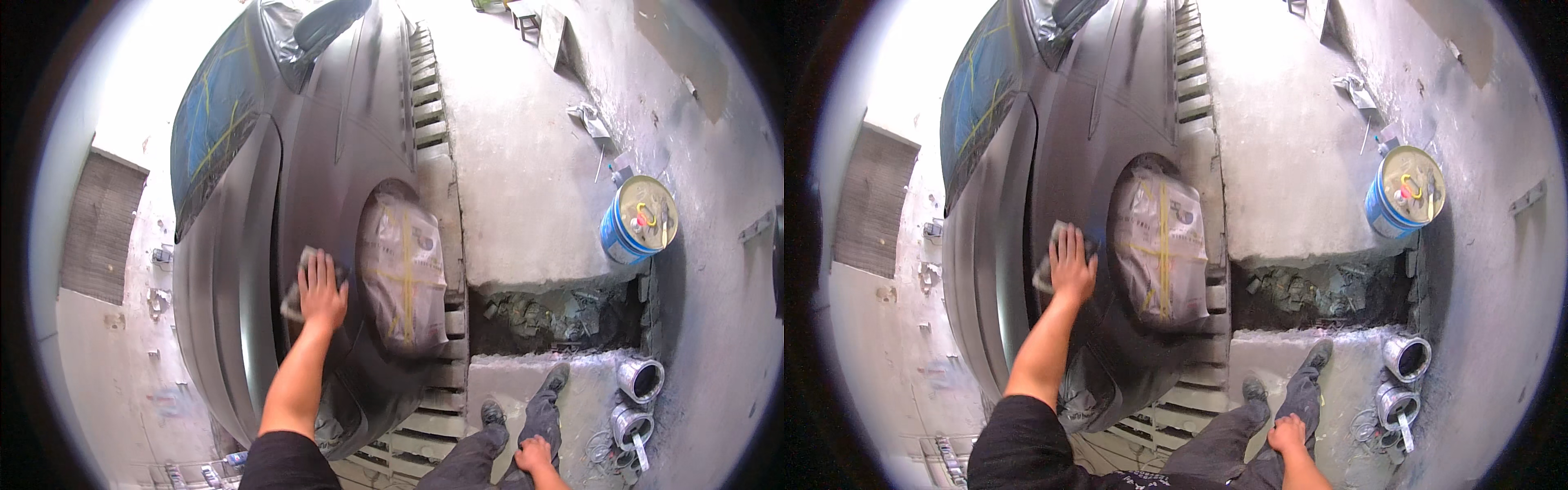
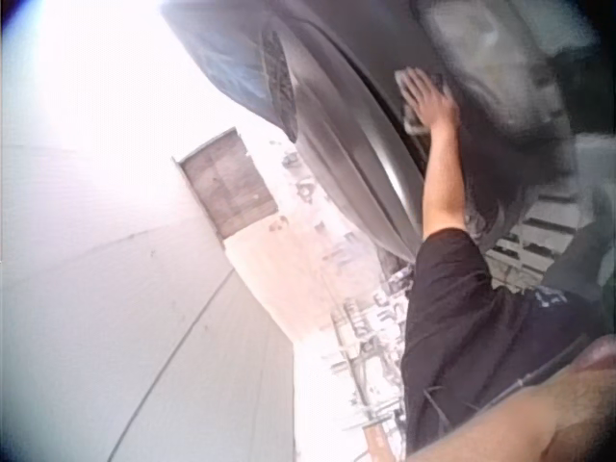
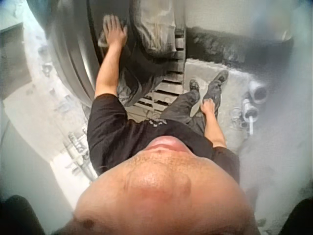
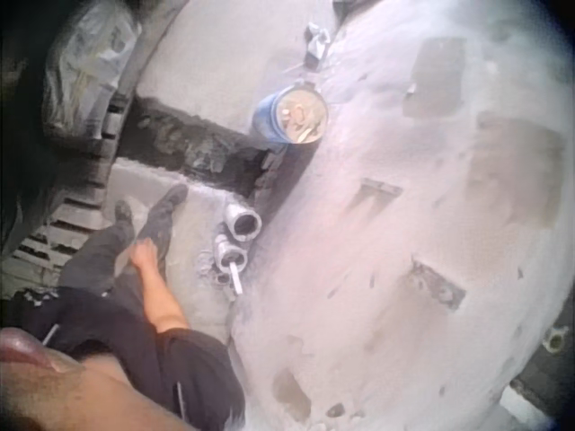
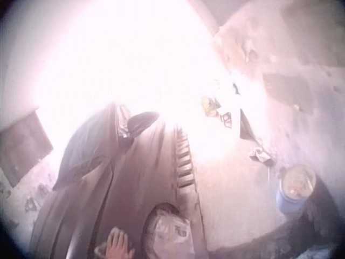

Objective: The person sands various panels of a car by hand, including the hood, fender, and side mirror, using a piece of sandpaper. They move the paper in a back-and-forth motion across the surfaces, some of which are masked with tape and newspaper.

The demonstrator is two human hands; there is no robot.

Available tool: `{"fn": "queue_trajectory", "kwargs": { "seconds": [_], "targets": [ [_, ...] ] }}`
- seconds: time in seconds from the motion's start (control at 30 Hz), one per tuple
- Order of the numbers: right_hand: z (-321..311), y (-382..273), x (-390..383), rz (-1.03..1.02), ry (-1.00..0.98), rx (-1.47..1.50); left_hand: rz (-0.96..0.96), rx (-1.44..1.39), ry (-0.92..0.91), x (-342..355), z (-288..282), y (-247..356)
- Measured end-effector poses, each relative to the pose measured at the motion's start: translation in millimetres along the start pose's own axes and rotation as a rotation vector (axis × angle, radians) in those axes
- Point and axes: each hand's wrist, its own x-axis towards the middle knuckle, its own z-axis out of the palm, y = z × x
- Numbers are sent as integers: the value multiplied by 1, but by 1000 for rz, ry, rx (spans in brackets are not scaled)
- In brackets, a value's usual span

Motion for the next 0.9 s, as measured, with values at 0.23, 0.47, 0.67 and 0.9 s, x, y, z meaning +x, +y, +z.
{"fn": "queue_trajectory", "kwargs": {
  "seconds": [0.23, 0.47, 0.67, 0.9],
  "targets": [
    [-107, 30, -2, 121, -336, 96, -69, 45, -125, -50, 10, 5],
    [-209, 65, 38, 32, -399, 222, -166, 3, -144, 70, 5, -19],
    [-324, 49, 93, 148, -336, 229, -231, 32, -55, 199, 16, -70],
    [-387, 26, 206, 223, -148, 353, -230, 53, -120, 448, 21, -80]
  ]
}}
